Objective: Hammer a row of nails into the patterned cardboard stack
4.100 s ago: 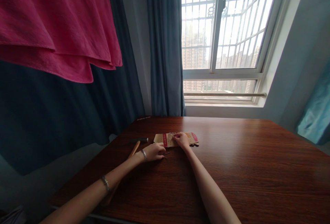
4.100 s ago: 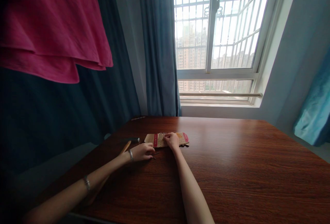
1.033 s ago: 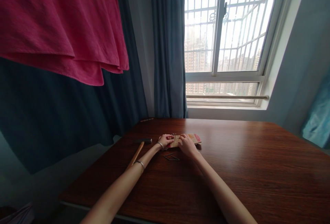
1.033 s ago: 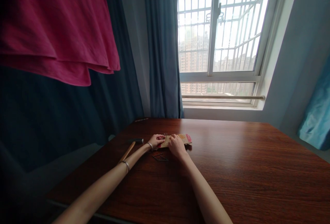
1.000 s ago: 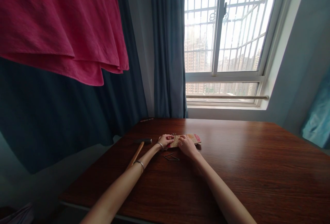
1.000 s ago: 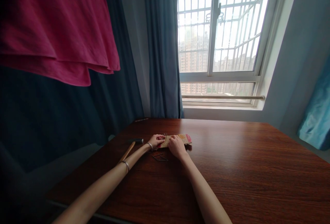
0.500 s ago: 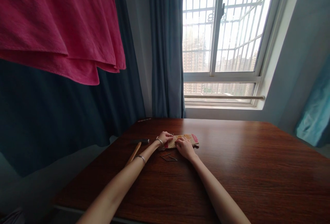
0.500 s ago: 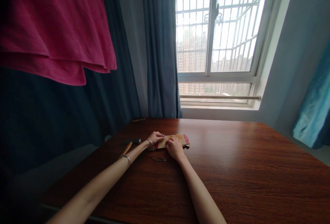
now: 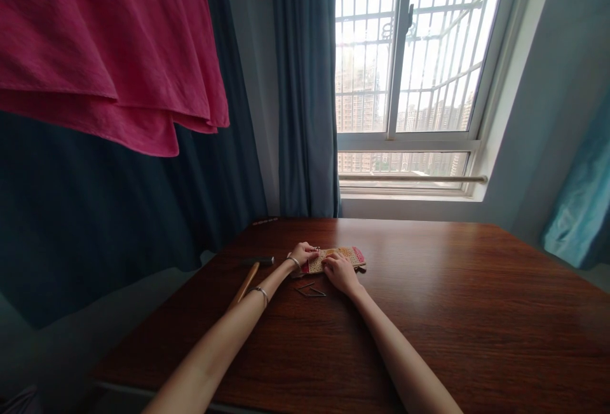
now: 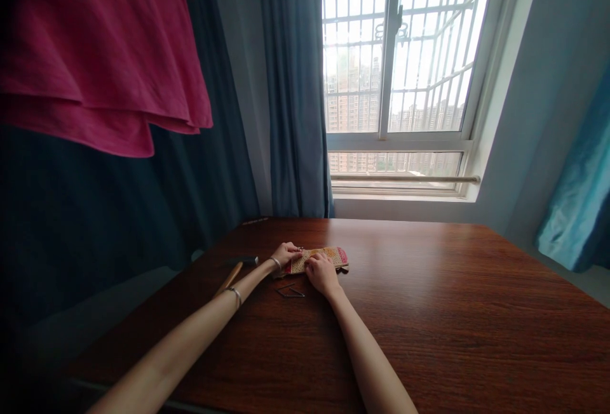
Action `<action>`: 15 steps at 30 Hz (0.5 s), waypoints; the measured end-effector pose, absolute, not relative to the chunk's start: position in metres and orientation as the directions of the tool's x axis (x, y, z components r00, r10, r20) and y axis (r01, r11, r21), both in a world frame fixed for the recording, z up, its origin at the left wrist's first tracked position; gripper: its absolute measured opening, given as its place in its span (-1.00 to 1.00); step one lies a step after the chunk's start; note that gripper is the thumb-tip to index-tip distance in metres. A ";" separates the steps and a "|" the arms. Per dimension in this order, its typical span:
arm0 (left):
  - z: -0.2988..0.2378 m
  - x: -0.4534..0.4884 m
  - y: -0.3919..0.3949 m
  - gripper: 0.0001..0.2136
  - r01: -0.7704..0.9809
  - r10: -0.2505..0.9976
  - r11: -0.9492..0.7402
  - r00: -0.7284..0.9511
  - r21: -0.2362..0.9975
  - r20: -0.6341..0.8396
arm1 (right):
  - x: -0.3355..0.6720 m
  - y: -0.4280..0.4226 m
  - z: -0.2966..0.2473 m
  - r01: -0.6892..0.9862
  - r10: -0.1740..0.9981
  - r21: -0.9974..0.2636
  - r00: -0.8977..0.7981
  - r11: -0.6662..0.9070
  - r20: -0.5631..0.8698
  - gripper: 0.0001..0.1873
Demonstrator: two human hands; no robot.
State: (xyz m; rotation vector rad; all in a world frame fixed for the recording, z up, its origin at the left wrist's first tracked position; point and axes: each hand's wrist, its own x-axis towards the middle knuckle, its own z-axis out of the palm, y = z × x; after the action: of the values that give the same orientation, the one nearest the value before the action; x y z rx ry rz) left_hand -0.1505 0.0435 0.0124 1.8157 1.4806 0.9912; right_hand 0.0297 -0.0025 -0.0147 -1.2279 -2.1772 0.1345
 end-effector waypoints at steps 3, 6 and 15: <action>0.002 -0.152 0.050 -0.73 0.556 0.968 -0.249 0.109 0.793 0.227 | 0.029 -0.003 -0.014 0.744 0.809 -0.377 -0.367 0.552 0.460 -0.74; -0.003 -0.151 0.053 -0.75 0.560 0.959 -0.274 0.102 0.782 0.263 | 0.029 -0.003 -0.014 0.743 0.807 -0.375 -0.370 0.554 0.461 -0.74; 0.010 -0.139 0.039 -0.76 0.534 0.966 -0.226 0.014 0.815 0.258 | 0.029 -0.002 -0.015 0.734 0.801 -0.381 -0.369 0.563 0.472 -0.73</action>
State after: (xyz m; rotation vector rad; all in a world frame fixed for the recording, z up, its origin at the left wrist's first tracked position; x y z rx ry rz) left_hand -0.1392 0.0389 0.0097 1.7960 1.5321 1.1281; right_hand 0.0293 -0.0024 -0.0154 -1.2235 -2.1751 0.1395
